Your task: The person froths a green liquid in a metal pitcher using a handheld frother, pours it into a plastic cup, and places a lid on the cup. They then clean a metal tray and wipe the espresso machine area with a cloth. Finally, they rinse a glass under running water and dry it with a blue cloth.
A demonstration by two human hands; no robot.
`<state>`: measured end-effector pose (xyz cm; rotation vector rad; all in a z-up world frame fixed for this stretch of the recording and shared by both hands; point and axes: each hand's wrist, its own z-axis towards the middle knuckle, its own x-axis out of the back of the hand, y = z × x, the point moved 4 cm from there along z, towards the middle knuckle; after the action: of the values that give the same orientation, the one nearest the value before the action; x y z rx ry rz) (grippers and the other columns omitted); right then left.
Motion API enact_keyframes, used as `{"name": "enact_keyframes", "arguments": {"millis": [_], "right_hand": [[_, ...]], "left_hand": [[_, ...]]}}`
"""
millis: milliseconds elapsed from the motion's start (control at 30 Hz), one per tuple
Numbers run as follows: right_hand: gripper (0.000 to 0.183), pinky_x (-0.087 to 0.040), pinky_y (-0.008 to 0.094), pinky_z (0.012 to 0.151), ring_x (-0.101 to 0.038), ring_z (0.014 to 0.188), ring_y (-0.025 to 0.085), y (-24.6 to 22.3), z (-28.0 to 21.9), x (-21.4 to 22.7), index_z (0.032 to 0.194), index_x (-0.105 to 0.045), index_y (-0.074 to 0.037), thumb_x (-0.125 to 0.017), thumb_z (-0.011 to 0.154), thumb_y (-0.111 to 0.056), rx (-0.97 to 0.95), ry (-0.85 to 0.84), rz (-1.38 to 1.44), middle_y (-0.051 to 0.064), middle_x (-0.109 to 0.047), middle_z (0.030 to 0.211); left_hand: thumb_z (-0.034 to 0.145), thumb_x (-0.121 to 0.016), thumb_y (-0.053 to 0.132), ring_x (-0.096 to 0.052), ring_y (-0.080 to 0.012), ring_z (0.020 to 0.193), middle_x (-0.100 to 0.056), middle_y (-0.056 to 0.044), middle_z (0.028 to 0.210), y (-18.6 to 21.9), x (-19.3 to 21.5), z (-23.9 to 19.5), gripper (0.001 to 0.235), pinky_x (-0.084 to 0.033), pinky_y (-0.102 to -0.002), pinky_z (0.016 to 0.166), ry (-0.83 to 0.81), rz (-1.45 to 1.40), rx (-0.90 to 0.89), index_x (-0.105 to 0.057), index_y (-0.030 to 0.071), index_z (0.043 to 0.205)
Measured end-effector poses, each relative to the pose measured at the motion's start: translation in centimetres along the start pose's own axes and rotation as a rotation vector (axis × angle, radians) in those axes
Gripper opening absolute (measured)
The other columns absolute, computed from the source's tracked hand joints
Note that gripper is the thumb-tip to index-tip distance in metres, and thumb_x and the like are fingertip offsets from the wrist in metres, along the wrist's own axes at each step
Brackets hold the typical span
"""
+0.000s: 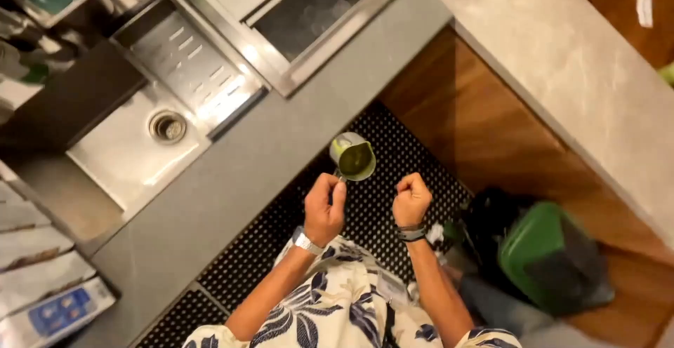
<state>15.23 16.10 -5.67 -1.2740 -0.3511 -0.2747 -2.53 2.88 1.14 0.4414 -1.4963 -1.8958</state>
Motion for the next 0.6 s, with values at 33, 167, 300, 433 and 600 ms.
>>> {"name": "enact_keyframes", "arguments": {"millis": [33,167,300,433,600], "right_hand": [[0.032,-0.043,0.023,0.053,-0.046,0.046,0.017,1.1,2.0,-1.1,0.059,-0.048,-0.014,-0.04,0.073,0.013,0.009,-0.012,0.006,-0.001,-0.049,0.046],[0.024,-0.049,0.035,0.066,-0.061,0.062,0.022,-0.3,12.7,-6.1,0.107,-0.051,-0.014,-0.041,0.085,-0.012,-0.094,-0.402,0.003,0.008,-0.06,0.062],[0.019,-0.051,0.027,0.061,-0.064,0.058,0.016,-3.8,23.8,-13.6,0.098,-0.06,-0.014,-0.047,0.085,-0.007,0.124,-0.718,0.004,0.003,-0.065,0.058],[0.019,-0.052,0.029,0.06,-0.063,0.057,0.018,-11.2,32.3,-25.9,0.099,-0.06,-0.008,-0.047,0.087,-0.001,0.258,-0.952,0.236,0.008,-0.065,0.063],[0.018,-0.054,0.026,0.06,-0.065,0.065,0.013,-20.7,37.4,-48.2,0.103,-0.058,-0.007,-0.053,0.086,-0.003,0.396,-1.075,0.55,0.009,-0.069,0.073]], "left_hand": [[0.097,-0.054,0.015,-0.052,-0.0266,0.054,-0.05,-0.011,0.059,-0.1,-0.9,1.6,0.019,-0.047,-0.034,0.057,0.016,0.005,-0.002,-0.059,0.007,0.08],[0.1,-0.049,0.02,-0.052,-0.0263,0.053,-0.049,-0.011,0.057,-1.0,-4.3,8.2,0.025,-0.047,-0.034,0.055,0.124,0.0,0.049,-0.056,0.008,0.08],[0.1,-0.05,0.02,-0.055,-0.0294,0.055,-0.051,-0.014,0.058,-0.7,-5.1,12.6,0.024,-0.048,-0.036,0.054,0.271,0.093,0.132,-0.053,0.006,0.08],[0.101,-0.045,0.022,-0.054,-0.026,0.054,-0.05,-0.009,0.058,-0.3,-5.4,15.6,0.025,-0.049,-0.035,0.057,0.486,0.206,0.153,-0.053,0.009,0.08],[0.099,-0.042,0.027,-0.04,-0.0163,0.053,-0.043,-0.001,0.062,-0.5,-7.0,19.7,0.028,-0.035,-0.034,0.053,0.866,0.366,0.346,-0.049,0.01,0.078]]}}
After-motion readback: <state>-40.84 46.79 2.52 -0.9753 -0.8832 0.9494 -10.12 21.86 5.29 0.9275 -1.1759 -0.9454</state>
